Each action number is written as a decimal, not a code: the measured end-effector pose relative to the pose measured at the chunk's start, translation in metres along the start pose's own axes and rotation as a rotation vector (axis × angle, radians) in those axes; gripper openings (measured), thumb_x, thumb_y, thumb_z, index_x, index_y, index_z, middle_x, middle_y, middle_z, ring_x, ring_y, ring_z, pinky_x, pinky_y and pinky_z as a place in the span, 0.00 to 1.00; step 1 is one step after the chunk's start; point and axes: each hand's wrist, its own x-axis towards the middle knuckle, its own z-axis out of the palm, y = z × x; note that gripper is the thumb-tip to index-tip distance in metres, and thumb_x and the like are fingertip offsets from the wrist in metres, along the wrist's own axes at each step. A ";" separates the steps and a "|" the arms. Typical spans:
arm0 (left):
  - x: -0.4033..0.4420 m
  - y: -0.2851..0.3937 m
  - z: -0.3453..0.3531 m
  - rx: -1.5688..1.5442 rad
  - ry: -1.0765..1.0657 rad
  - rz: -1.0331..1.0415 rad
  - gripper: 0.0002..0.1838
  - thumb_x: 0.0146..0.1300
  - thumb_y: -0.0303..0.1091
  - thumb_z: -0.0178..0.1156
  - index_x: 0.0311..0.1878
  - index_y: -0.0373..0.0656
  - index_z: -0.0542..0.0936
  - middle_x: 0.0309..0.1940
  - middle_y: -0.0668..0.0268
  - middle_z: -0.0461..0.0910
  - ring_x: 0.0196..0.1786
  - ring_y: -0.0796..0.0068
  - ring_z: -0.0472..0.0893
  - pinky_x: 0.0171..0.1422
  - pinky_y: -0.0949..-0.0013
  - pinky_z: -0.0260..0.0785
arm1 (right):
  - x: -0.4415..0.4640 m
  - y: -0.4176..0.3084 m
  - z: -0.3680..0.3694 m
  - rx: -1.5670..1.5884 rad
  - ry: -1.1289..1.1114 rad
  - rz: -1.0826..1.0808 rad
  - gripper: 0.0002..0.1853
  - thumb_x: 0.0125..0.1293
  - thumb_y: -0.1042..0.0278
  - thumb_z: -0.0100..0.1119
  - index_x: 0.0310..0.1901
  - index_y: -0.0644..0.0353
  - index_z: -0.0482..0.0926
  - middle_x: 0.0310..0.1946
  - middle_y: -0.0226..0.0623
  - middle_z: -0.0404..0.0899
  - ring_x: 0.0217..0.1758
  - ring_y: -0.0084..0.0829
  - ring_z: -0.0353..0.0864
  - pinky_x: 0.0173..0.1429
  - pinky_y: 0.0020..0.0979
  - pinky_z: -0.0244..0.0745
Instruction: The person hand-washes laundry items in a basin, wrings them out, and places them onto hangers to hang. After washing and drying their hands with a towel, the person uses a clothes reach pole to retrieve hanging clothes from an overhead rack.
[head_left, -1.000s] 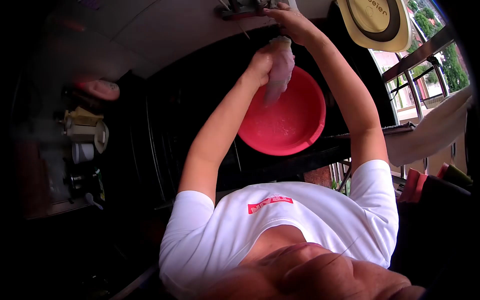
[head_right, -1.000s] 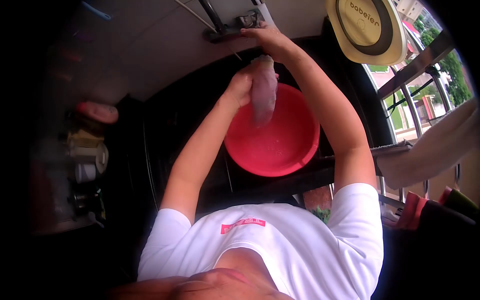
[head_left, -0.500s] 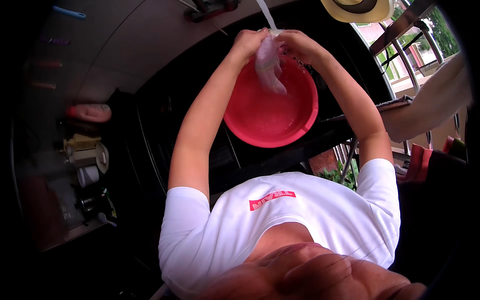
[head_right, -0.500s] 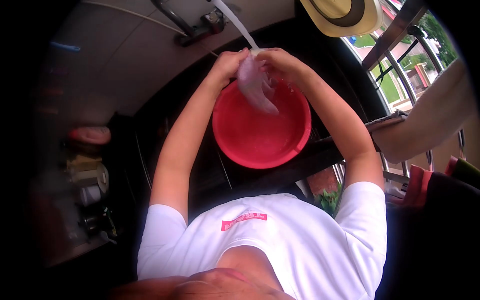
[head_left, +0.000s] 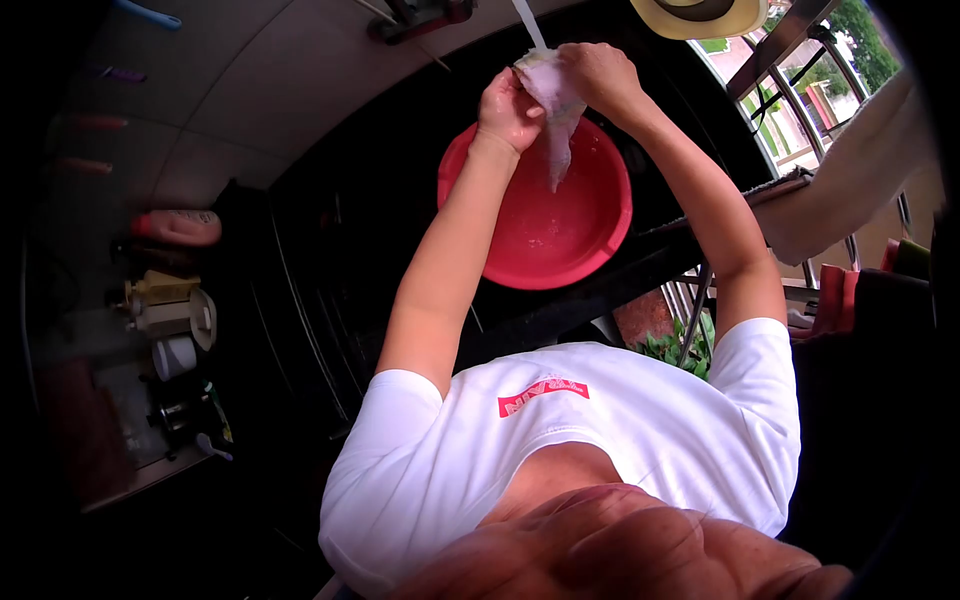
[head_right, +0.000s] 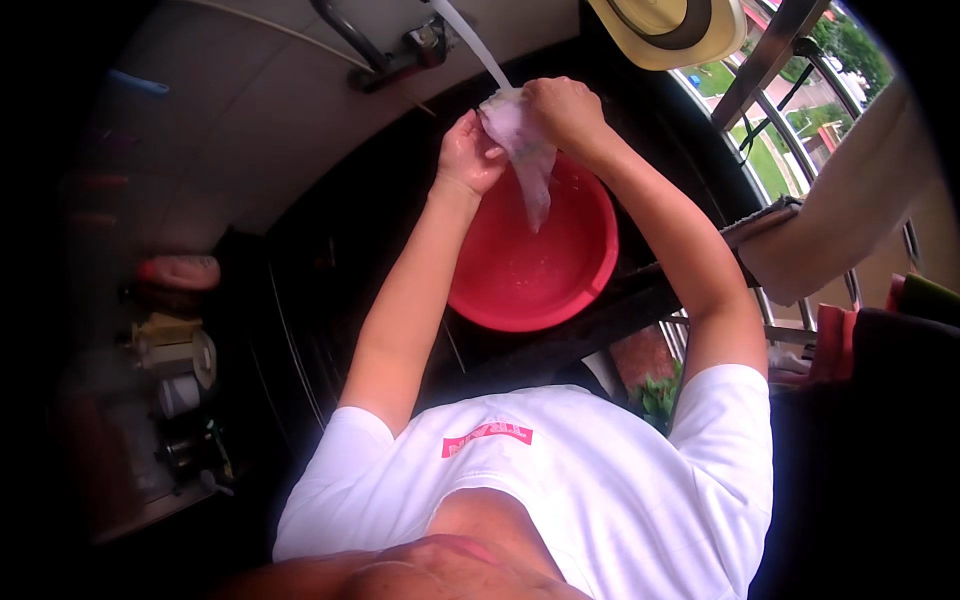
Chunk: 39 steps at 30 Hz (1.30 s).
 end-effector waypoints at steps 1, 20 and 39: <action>0.001 -0.005 -0.005 -0.068 -0.022 -0.011 0.15 0.68 0.41 0.39 0.44 0.46 0.75 0.34 0.73 0.78 0.31 0.80 0.74 0.21 0.81 0.57 | 0.000 -0.004 -0.002 -0.077 0.045 -0.032 0.10 0.57 0.66 0.50 0.32 0.59 0.81 0.27 0.50 0.81 0.35 0.50 0.82 0.39 0.46 0.77; 0.011 0.036 0.010 0.709 0.250 0.291 0.05 0.63 0.34 0.56 0.35 0.44 0.73 0.26 0.70 0.75 0.27 0.79 0.74 0.30 0.70 0.69 | 0.056 0.022 -0.035 0.345 -0.084 0.250 0.15 0.61 0.59 0.55 0.42 0.59 0.83 0.25 0.38 0.82 0.23 0.30 0.82 0.28 0.28 0.78; -0.021 0.089 0.071 1.061 -0.031 -0.126 0.19 0.65 0.28 0.47 0.59 0.39 0.69 0.47 0.57 0.75 0.51 0.60 0.78 0.51 0.61 0.76 | 0.070 0.000 0.003 1.126 -0.402 0.083 0.21 0.56 0.68 0.64 0.50 0.69 0.75 0.40 0.40 0.79 0.40 0.27 0.79 0.46 0.28 0.75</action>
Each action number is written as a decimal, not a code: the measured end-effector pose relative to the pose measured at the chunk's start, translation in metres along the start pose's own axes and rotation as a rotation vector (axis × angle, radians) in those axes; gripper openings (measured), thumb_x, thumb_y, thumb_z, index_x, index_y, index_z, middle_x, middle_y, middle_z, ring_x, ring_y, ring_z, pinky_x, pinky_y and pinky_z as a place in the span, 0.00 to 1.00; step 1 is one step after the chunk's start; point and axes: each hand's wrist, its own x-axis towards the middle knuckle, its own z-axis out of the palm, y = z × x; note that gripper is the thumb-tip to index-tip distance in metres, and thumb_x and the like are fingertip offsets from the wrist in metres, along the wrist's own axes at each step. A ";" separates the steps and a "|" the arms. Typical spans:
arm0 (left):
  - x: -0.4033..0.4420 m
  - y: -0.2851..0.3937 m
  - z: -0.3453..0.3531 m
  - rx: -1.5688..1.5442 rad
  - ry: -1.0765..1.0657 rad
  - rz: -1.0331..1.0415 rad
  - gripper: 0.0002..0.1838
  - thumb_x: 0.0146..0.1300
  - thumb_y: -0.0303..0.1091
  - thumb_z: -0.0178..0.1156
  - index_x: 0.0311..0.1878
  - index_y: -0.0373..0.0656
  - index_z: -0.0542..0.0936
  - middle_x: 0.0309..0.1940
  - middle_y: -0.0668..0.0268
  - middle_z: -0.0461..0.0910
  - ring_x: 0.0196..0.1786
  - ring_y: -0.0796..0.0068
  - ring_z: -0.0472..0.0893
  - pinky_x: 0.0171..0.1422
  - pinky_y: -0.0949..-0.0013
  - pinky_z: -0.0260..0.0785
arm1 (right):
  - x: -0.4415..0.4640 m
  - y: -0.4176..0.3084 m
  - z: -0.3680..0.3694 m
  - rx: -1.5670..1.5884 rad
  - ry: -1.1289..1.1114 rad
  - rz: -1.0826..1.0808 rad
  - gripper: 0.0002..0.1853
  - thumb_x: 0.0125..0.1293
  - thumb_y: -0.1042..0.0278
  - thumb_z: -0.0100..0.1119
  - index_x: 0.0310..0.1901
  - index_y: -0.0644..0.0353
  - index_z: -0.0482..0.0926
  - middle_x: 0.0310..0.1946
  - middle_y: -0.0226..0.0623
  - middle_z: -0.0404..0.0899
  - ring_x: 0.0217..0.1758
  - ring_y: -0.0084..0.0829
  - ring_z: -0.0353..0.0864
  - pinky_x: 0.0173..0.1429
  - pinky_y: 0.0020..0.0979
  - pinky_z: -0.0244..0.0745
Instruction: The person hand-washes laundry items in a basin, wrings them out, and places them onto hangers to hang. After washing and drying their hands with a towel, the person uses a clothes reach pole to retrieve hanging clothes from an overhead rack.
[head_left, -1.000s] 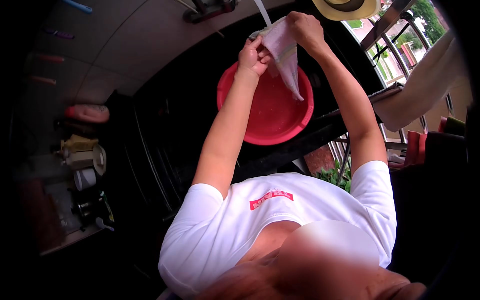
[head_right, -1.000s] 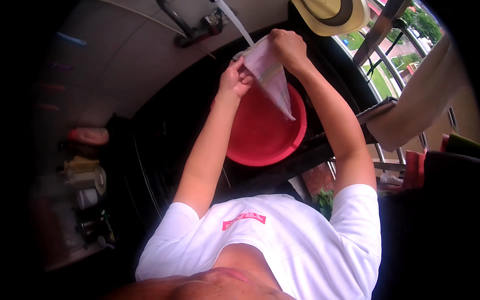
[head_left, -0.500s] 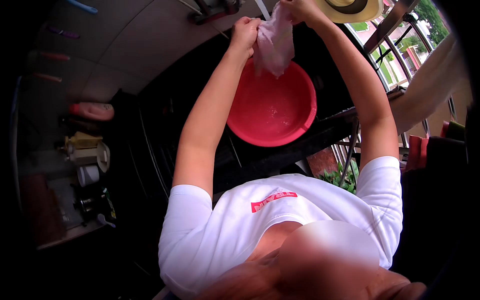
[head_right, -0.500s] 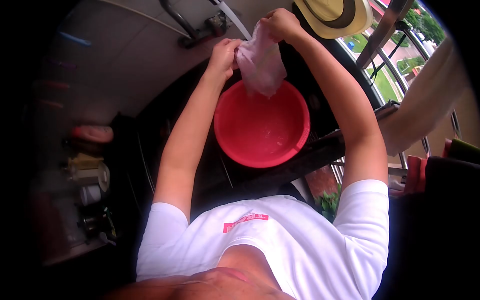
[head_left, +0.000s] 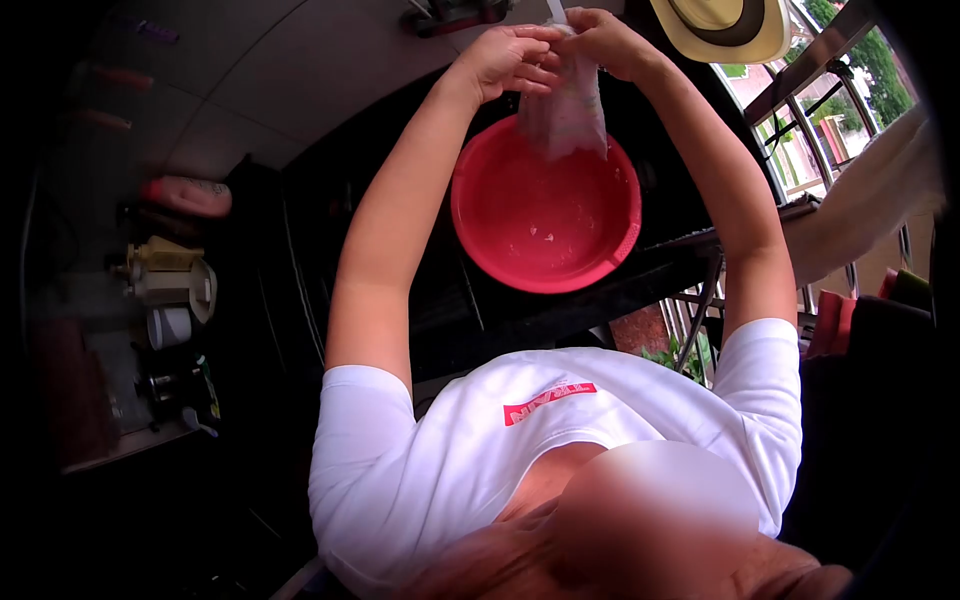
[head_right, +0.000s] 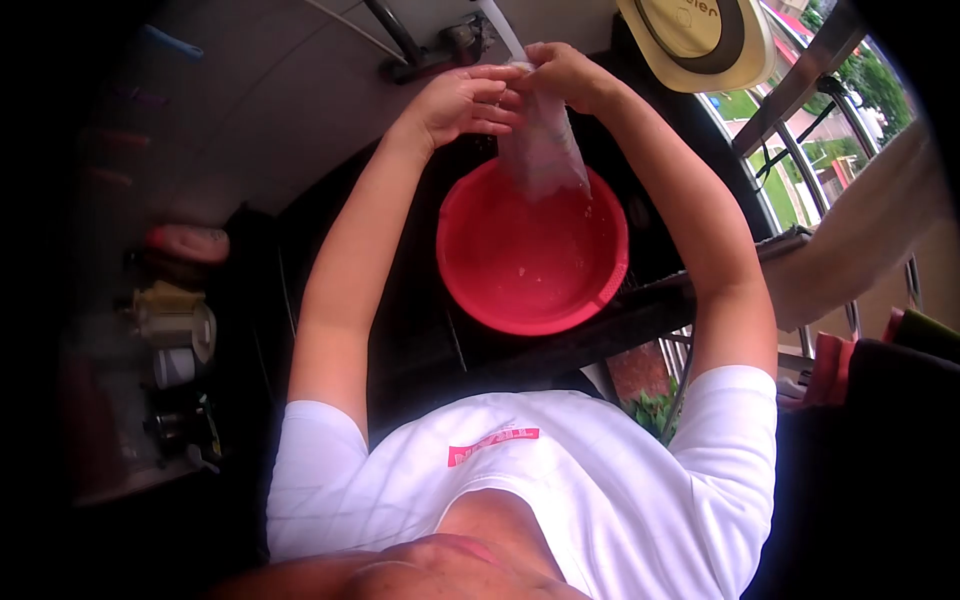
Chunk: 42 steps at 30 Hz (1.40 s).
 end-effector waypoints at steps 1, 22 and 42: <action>0.000 -0.006 -0.014 0.130 0.072 -0.019 0.23 0.60 0.31 0.57 0.59 0.41 0.69 0.48 0.58 0.75 0.51 0.63 0.79 0.48 0.66 0.76 | -0.004 -0.003 0.006 -0.175 0.052 0.004 0.17 0.57 0.71 0.60 0.48 0.66 0.77 0.36 0.38 0.80 0.38 0.26 0.80 0.45 0.28 0.75; 0.001 -0.088 0.059 0.391 0.590 0.546 0.16 0.50 0.34 0.67 0.39 0.40 0.74 0.34 0.59 0.81 0.39 0.62 0.82 0.44 0.65 0.74 | -0.027 -0.035 0.029 -1.002 0.291 0.036 0.10 0.49 0.70 0.58 0.33 0.62 0.83 0.33 0.53 0.81 0.41 0.52 0.81 0.46 0.42 0.77; 0.012 -0.014 0.010 0.703 0.603 0.598 0.08 0.59 0.35 0.59 0.37 0.42 0.82 0.22 0.65 0.80 0.26 0.81 0.77 0.33 0.73 0.69 | -0.041 -0.037 -0.024 -1.193 0.025 -0.055 0.16 0.49 0.66 0.62 0.41 0.62 0.80 0.36 0.48 0.81 0.42 0.45 0.80 0.47 0.39 0.75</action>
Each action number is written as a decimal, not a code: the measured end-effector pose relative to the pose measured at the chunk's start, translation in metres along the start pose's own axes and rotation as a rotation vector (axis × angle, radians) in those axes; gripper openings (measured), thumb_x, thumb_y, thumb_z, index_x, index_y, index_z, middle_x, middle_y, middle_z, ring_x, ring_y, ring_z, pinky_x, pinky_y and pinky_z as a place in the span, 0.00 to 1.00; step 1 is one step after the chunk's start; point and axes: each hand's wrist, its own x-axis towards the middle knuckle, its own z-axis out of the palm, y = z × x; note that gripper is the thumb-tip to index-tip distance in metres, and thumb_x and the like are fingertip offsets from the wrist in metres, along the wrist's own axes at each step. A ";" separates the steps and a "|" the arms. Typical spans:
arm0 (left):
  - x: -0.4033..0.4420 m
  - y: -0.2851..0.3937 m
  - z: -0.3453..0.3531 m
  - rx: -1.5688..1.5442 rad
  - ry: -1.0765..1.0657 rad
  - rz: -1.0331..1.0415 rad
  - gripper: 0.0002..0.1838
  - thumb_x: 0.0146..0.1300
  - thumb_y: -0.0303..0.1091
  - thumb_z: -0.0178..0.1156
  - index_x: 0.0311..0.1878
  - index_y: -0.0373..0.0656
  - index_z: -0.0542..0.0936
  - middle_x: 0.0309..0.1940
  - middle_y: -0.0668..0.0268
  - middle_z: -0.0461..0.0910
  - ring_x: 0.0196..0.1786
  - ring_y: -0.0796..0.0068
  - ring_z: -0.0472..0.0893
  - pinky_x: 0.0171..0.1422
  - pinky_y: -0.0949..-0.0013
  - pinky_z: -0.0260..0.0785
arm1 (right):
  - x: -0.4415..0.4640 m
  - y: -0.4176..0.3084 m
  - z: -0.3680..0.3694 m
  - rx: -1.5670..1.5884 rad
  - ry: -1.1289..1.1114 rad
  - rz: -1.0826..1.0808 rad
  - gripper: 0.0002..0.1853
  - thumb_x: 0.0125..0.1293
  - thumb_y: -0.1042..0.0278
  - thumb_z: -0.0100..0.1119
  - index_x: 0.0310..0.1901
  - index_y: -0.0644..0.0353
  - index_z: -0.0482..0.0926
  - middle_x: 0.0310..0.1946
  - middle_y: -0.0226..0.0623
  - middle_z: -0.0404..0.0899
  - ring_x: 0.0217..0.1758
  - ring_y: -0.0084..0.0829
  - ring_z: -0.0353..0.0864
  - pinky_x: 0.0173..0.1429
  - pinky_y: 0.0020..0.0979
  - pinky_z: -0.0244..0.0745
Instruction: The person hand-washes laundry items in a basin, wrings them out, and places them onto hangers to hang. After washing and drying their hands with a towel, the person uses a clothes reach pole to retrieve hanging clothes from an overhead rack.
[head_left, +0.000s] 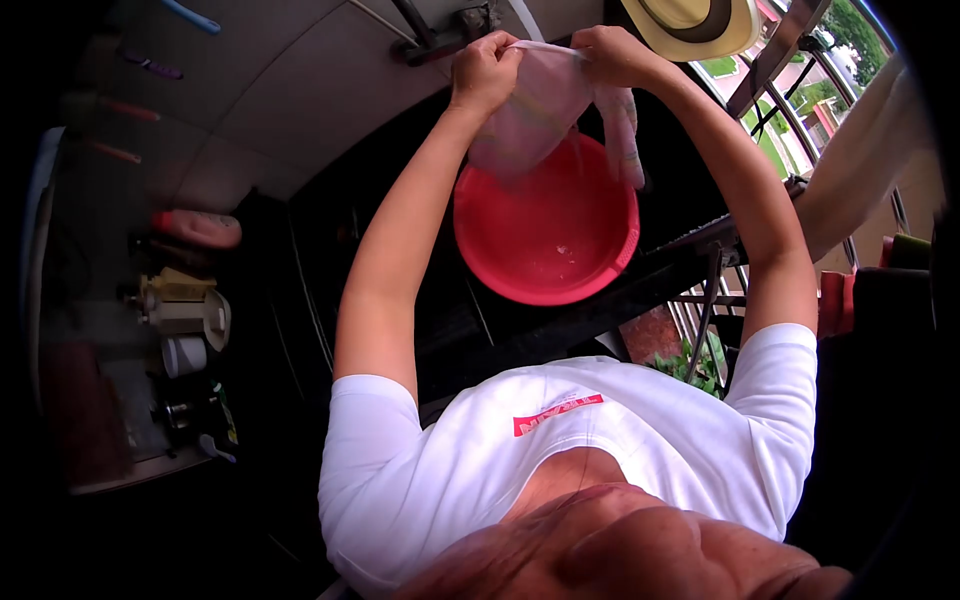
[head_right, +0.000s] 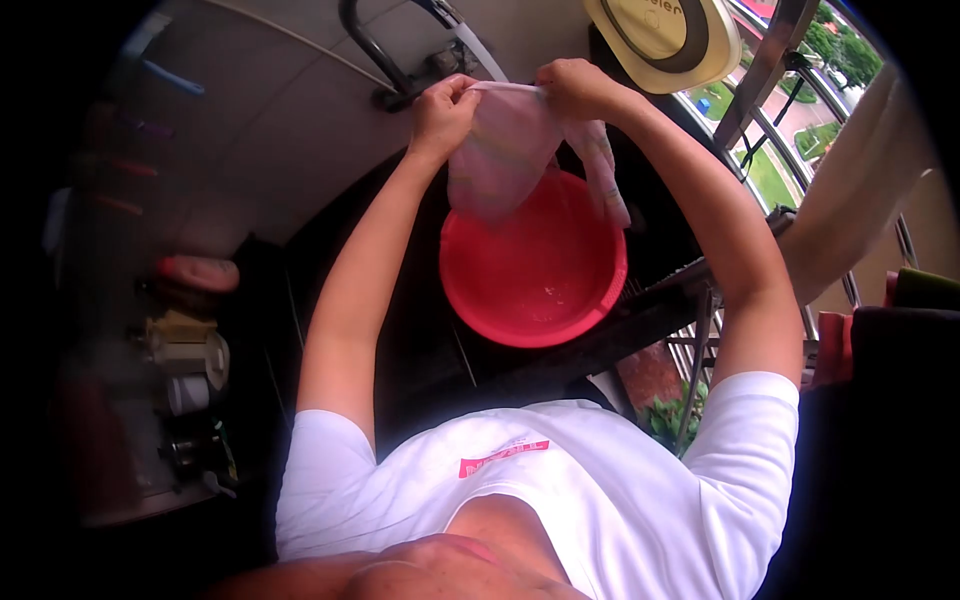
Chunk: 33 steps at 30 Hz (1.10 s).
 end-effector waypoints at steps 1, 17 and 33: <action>-0.002 0.002 -0.007 0.002 0.024 -0.004 0.08 0.58 0.36 0.60 0.37 0.42 0.82 0.21 0.66 0.79 0.26 0.81 0.76 0.33 0.73 0.69 | 0.003 -0.002 0.000 0.038 0.123 0.050 0.15 0.49 0.67 0.61 0.41 0.60 0.81 0.36 0.48 0.81 0.43 0.46 0.80 0.48 0.39 0.75; -0.010 -0.029 0.017 -0.513 -0.222 -0.444 0.13 0.66 0.43 0.54 0.46 0.47 0.80 0.32 0.74 0.80 0.32 0.83 0.77 0.36 0.75 0.69 | 0.064 -0.012 -0.011 0.086 0.258 0.059 0.12 0.49 0.67 0.59 0.37 0.50 0.85 0.36 0.41 0.83 0.41 0.42 0.82 0.48 0.37 0.77; -0.024 -0.079 0.020 -0.260 -0.235 -0.243 0.11 0.55 0.31 0.64 0.38 0.37 0.76 0.30 0.64 0.80 0.32 0.75 0.79 0.38 0.72 0.72 | 0.037 -0.045 -0.022 -0.249 0.271 -0.647 0.02 0.54 0.74 0.52 0.30 0.57 0.72 0.28 0.38 0.76 0.39 0.44 0.78 0.41 0.40 0.74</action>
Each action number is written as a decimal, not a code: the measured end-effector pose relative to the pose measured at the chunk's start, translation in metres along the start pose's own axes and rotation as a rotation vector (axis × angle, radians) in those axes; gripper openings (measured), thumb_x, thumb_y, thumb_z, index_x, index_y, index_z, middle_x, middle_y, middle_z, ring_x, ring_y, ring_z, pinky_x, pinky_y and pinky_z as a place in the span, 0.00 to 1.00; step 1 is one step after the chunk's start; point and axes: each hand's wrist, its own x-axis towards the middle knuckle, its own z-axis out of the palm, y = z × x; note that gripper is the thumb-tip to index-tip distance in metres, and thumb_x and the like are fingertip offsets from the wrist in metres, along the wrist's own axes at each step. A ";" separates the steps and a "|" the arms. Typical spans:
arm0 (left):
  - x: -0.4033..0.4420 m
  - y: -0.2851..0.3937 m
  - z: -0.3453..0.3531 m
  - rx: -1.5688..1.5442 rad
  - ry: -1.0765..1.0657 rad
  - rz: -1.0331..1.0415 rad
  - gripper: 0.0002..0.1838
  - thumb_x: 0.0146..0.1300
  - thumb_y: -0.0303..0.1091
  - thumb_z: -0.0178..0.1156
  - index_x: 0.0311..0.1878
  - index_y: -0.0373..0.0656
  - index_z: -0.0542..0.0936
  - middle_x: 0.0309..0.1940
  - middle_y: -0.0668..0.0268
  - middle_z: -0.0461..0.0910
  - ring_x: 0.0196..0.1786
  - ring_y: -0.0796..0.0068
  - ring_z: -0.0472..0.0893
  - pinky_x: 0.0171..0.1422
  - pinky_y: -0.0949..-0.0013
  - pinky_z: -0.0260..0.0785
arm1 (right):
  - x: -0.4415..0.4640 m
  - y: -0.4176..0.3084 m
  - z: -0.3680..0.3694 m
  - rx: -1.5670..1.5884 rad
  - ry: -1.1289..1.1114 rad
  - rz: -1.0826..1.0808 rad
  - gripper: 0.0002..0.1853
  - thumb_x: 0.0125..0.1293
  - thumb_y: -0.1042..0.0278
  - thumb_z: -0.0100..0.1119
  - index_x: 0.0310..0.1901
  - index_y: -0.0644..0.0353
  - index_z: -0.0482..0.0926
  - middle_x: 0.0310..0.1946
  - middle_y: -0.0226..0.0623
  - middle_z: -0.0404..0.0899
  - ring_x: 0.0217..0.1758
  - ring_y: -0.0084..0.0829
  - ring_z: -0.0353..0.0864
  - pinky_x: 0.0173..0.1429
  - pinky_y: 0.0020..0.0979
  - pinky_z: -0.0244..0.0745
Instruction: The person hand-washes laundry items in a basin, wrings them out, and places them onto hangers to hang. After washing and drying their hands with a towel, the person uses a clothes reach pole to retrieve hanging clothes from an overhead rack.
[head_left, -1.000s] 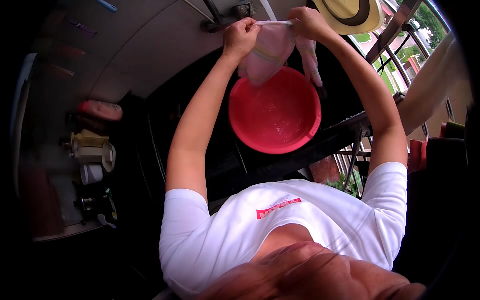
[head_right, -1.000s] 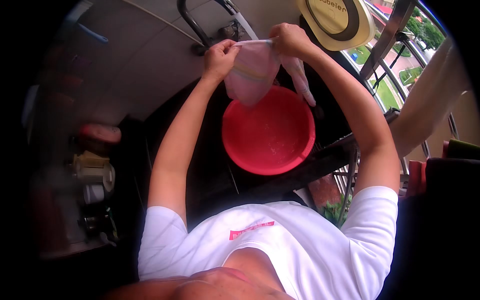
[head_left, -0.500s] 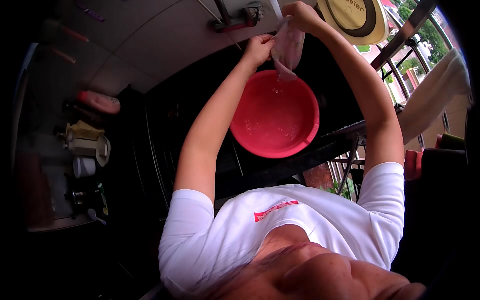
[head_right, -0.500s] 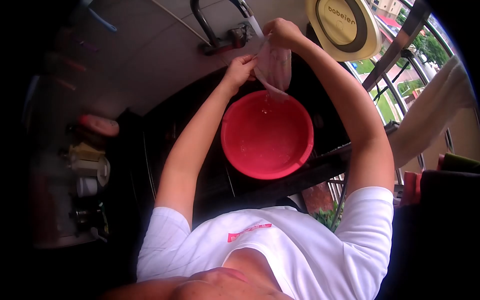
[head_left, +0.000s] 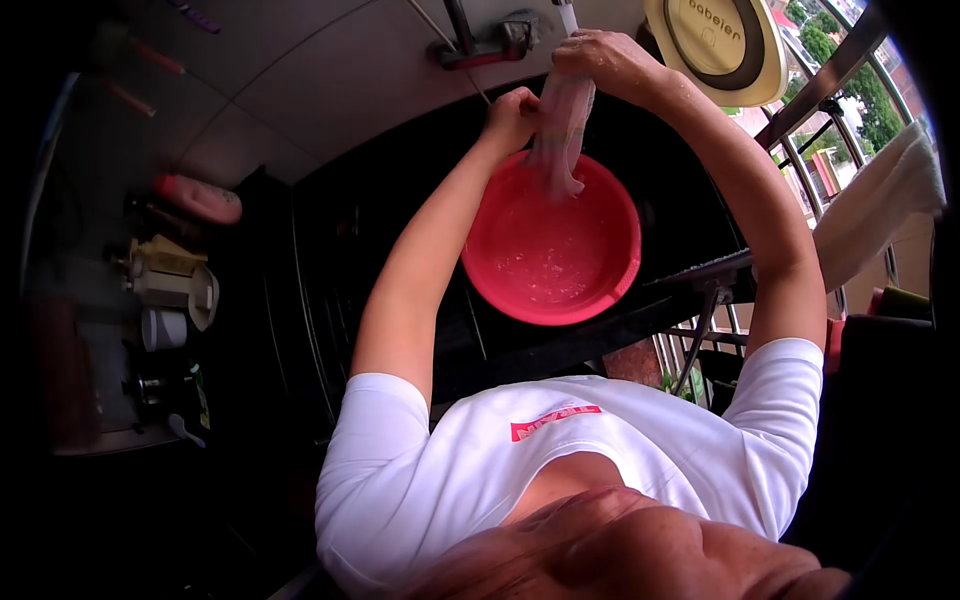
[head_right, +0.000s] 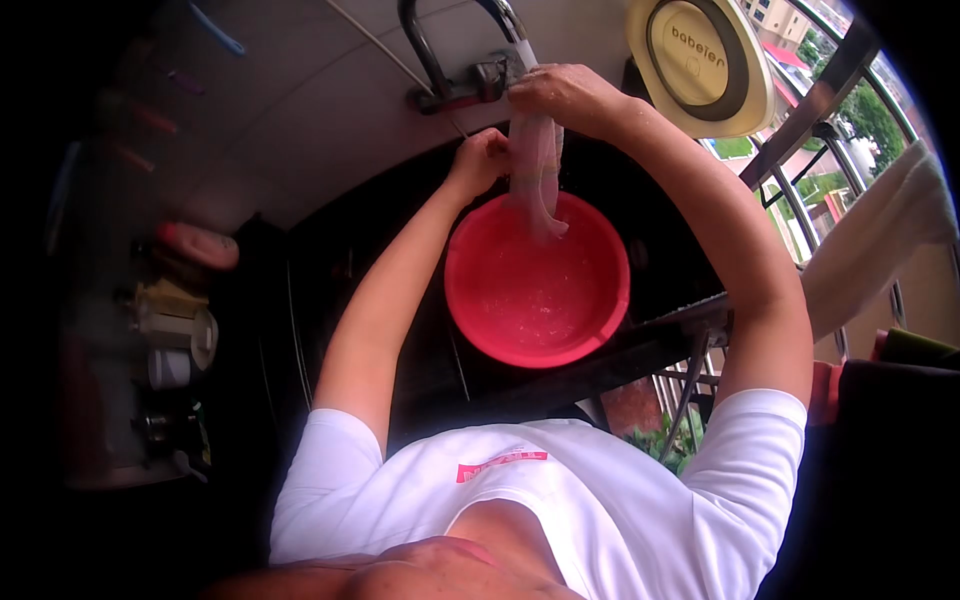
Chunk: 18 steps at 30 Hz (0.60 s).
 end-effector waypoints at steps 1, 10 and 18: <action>-0.003 -0.001 -0.005 -0.151 -0.007 -0.032 0.06 0.57 0.29 0.62 0.34 0.38 0.75 0.26 0.65 0.80 0.28 0.78 0.78 0.32 0.73 0.71 | -0.007 0.003 -0.002 -0.047 -0.016 -0.002 0.02 0.54 0.73 0.52 0.31 0.57 0.72 0.29 0.37 0.76 0.40 0.43 0.77 0.41 0.40 0.74; 0.002 0.030 -0.017 0.238 0.214 0.192 0.09 0.51 0.31 0.64 0.36 0.41 0.77 0.26 0.64 0.78 0.32 0.67 0.79 0.38 0.66 0.72 | -0.011 0.018 0.032 0.547 0.417 0.637 0.13 0.50 0.84 0.49 0.34 0.61 0.80 0.27 0.38 0.80 0.33 0.34 0.80 0.40 0.30 0.74; 0.063 0.032 -0.044 0.753 0.217 0.584 0.31 0.54 0.27 0.58 0.64 0.40 0.65 0.64 0.55 0.65 0.68 0.50 0.61 0.75 0.58 0.47 | -0.002 -0.002 0.027 0.954 0.479 0.845 0.10 0.54 0.84 0.51 0.33 0.64 0.81 0.28 0.32 0.80 0.31 0.21 0.76 0.36 0.24 0.73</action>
